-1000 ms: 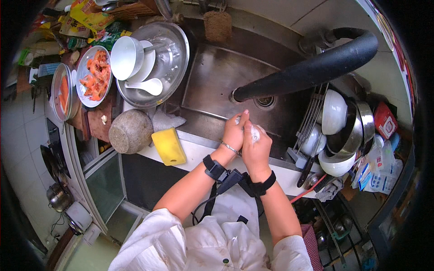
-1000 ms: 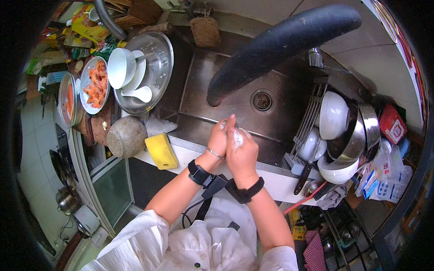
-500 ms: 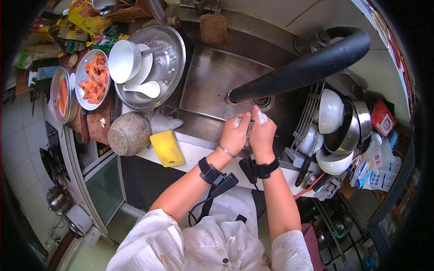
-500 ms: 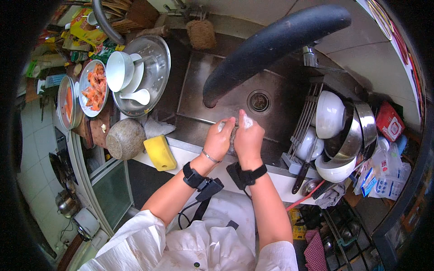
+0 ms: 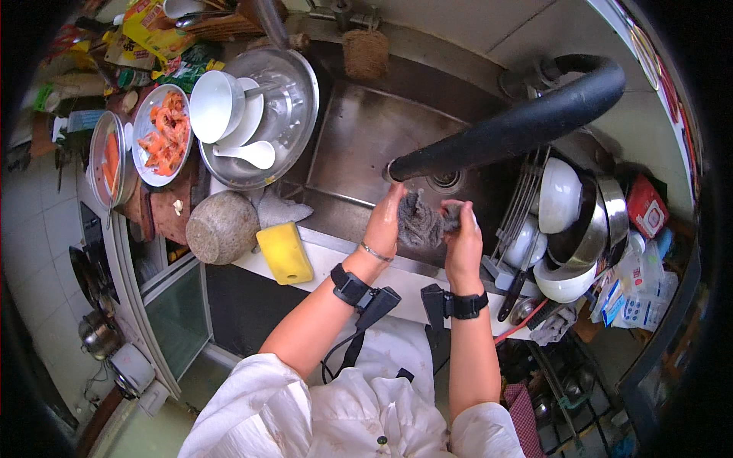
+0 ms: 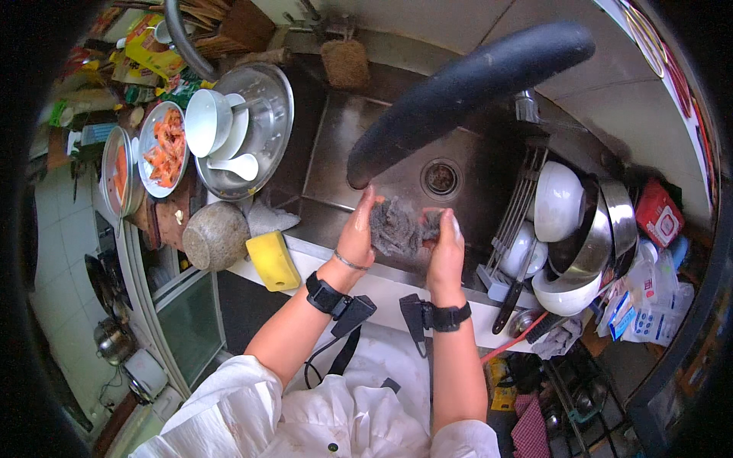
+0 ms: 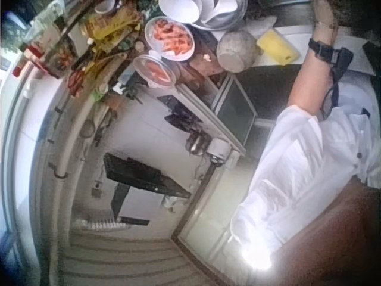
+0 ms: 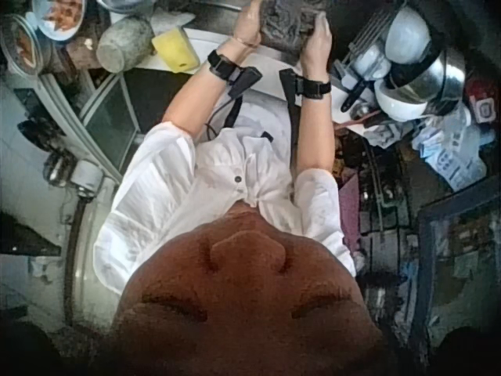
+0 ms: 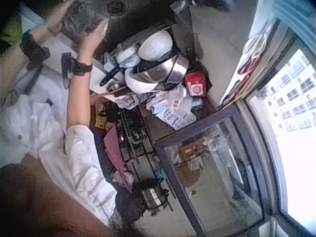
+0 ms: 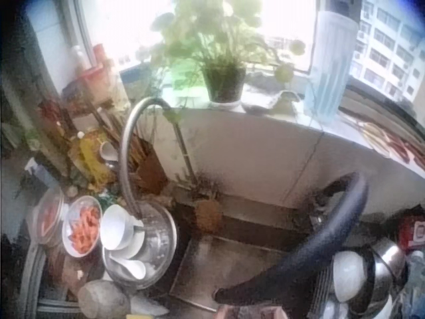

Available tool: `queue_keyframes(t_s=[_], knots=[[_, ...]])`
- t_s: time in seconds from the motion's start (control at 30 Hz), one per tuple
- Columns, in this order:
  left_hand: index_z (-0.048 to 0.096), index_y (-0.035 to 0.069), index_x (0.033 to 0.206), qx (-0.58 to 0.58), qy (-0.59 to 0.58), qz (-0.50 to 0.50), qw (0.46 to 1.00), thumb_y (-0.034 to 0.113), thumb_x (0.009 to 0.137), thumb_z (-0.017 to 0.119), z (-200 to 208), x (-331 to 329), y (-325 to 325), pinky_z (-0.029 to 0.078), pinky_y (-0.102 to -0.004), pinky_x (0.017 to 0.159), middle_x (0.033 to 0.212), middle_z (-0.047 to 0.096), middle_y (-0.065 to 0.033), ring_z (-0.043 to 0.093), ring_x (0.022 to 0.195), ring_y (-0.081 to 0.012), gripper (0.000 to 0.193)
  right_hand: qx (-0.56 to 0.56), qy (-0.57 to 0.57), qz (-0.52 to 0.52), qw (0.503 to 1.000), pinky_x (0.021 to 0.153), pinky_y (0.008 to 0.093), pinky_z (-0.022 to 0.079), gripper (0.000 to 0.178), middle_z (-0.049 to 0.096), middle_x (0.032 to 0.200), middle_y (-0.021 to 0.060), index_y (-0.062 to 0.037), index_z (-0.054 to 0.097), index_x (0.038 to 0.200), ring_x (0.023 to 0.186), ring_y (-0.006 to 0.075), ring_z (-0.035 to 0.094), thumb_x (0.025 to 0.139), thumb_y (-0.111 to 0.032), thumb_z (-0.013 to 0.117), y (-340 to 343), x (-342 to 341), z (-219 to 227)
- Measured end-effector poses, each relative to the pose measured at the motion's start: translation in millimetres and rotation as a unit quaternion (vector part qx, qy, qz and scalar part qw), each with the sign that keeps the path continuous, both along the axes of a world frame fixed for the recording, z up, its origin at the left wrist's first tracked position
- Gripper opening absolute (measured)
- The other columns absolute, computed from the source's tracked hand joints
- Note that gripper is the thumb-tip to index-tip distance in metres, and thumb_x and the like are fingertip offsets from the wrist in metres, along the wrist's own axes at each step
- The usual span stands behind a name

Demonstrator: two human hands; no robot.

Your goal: The person cleans a sink and a drain strainer by hand using a sponge and a cloth, then rinses the sink basin and faucet with water.

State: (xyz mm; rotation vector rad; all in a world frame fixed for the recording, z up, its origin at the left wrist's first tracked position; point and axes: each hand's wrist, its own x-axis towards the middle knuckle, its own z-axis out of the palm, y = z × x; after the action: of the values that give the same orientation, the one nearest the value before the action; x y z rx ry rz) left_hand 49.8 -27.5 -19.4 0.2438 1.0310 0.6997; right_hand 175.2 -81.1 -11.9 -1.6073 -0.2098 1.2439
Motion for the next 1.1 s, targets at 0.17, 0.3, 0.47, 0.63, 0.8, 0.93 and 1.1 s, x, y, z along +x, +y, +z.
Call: queue_keyframes(t_s=[0.17,0.3,0.47,0.63,0.8,0.93,1.1], knots=[[0.057,0.003,0.098,0.111,0.098,-0.021,0.989,0.025,0.09,0.047,-28,-8,-4,0.039,-0.0235,0.084,0.094,0.057,-0.001,0.052,0.089,-0.0112,0.025,0.02,-0.012,0.126,0.992,0.051,0.02,0.046,0.034,0.057,0.091,0.0015,-0.0019,0.051,0.116,0.078,0.0089,0.054,0.085,-0.013,0.061,0,-26,16],[0.054,0.002,0.109,0.163,0.103,-0.065,0.979,0.013,0.086,0.049,-13,-5,-4,0.036,-0.0242,0.088,0.095,0.054,-0.0022,0.048,0.093,-0.0128,0.026,-0.04,-0.174,0.156,0.971,0.061,0.0289,0.047,0.023,0.057,0.085,0.007,-0.0013,0.055,0.104,0.073,0.0148,0.055,0.083,-0.009,0.06,-3,-19,-4],[0.054,0.003,0.114,0.086,0.026,-0.035,0.995,0.02,0.089,0.054,-9,3,-11,0.037,-0.0247,0.088,0.101,0.055,-0.0028,0.048,0.096,-0.0119,0.03,0.083,-0.358,0.221,0.903,0.068,0.0404,0.046,0.013,0.056,0.087,0.0205,0.0005,0.054,0.093,0.078,0.0378,0.056,0.081,-0.005,0.055,7,-30,7],[0.053,0.003,0.115,0.016,-0.025,-0.057,0.998,0.025,0.094,0.046,-10,6,-10,0.045,-0.0254,0.08,0.103,0.059,-0.0066,0.056,0.09,-0.0121,0.031,0.078,-0.404,0.216,0.885,0.067,0.0443,0.045,0.011,0.056,0.088,0.0223,-0.0012,0.054,0.091,0.079,0.0415,0.055,0.083,-0.009,0.055,7,-43,5],[0.055,0.002,0.108,-0.022,-0.018,-0.013,1.0,0.026,0.095,0.043,-12,10,-15,0.046,-0.0262,0.079,0.102,0.061,-0.0093,0.057,0.091,-0.0133,0.03,0.07,-0.375,0.222,0.897,0.064,0.0403,0.047,0.014,0.06,0.084,0.0206,-0.0019,0.056,0.092,0.075,0.0378,0.059,0.088,-0.014,0.053,12,-38,0],[0.055,0.0,0.105,0.032,0.033,0.045,0.998,0.016,0.094,0.041,-16,12,-16,0.045,-0.028,0.084,0.106,0.06,-0.0111,0.057,0.095,-0.0168,0.024,0.029,-0.189,0.098,0.977,0.068,0.0299,0.046,0.016,0.062,0.084,0.0127,-0.001,0.056,0.094,0.075,0.0168,0.058,0.089,-0.016,0.055,15,-33,-2],[0.055,-0.002,0.104,0.093,0.052,0.029,0.994,0.01,0.092,0.038,-5,17,-13,0.044,-0.029,0.087,0.111,0.057,-0.0105,0.055,0.1,-0.0179,0.024,0.114,-0.178,0.115,0.971,0.075,0.0286,0.045,0.013,0.06,0.092,0.0098,-0.002,0.059,0.094,0.085,0.0186,0.057,0.083,-0.009,0.058,11,-26,5]])
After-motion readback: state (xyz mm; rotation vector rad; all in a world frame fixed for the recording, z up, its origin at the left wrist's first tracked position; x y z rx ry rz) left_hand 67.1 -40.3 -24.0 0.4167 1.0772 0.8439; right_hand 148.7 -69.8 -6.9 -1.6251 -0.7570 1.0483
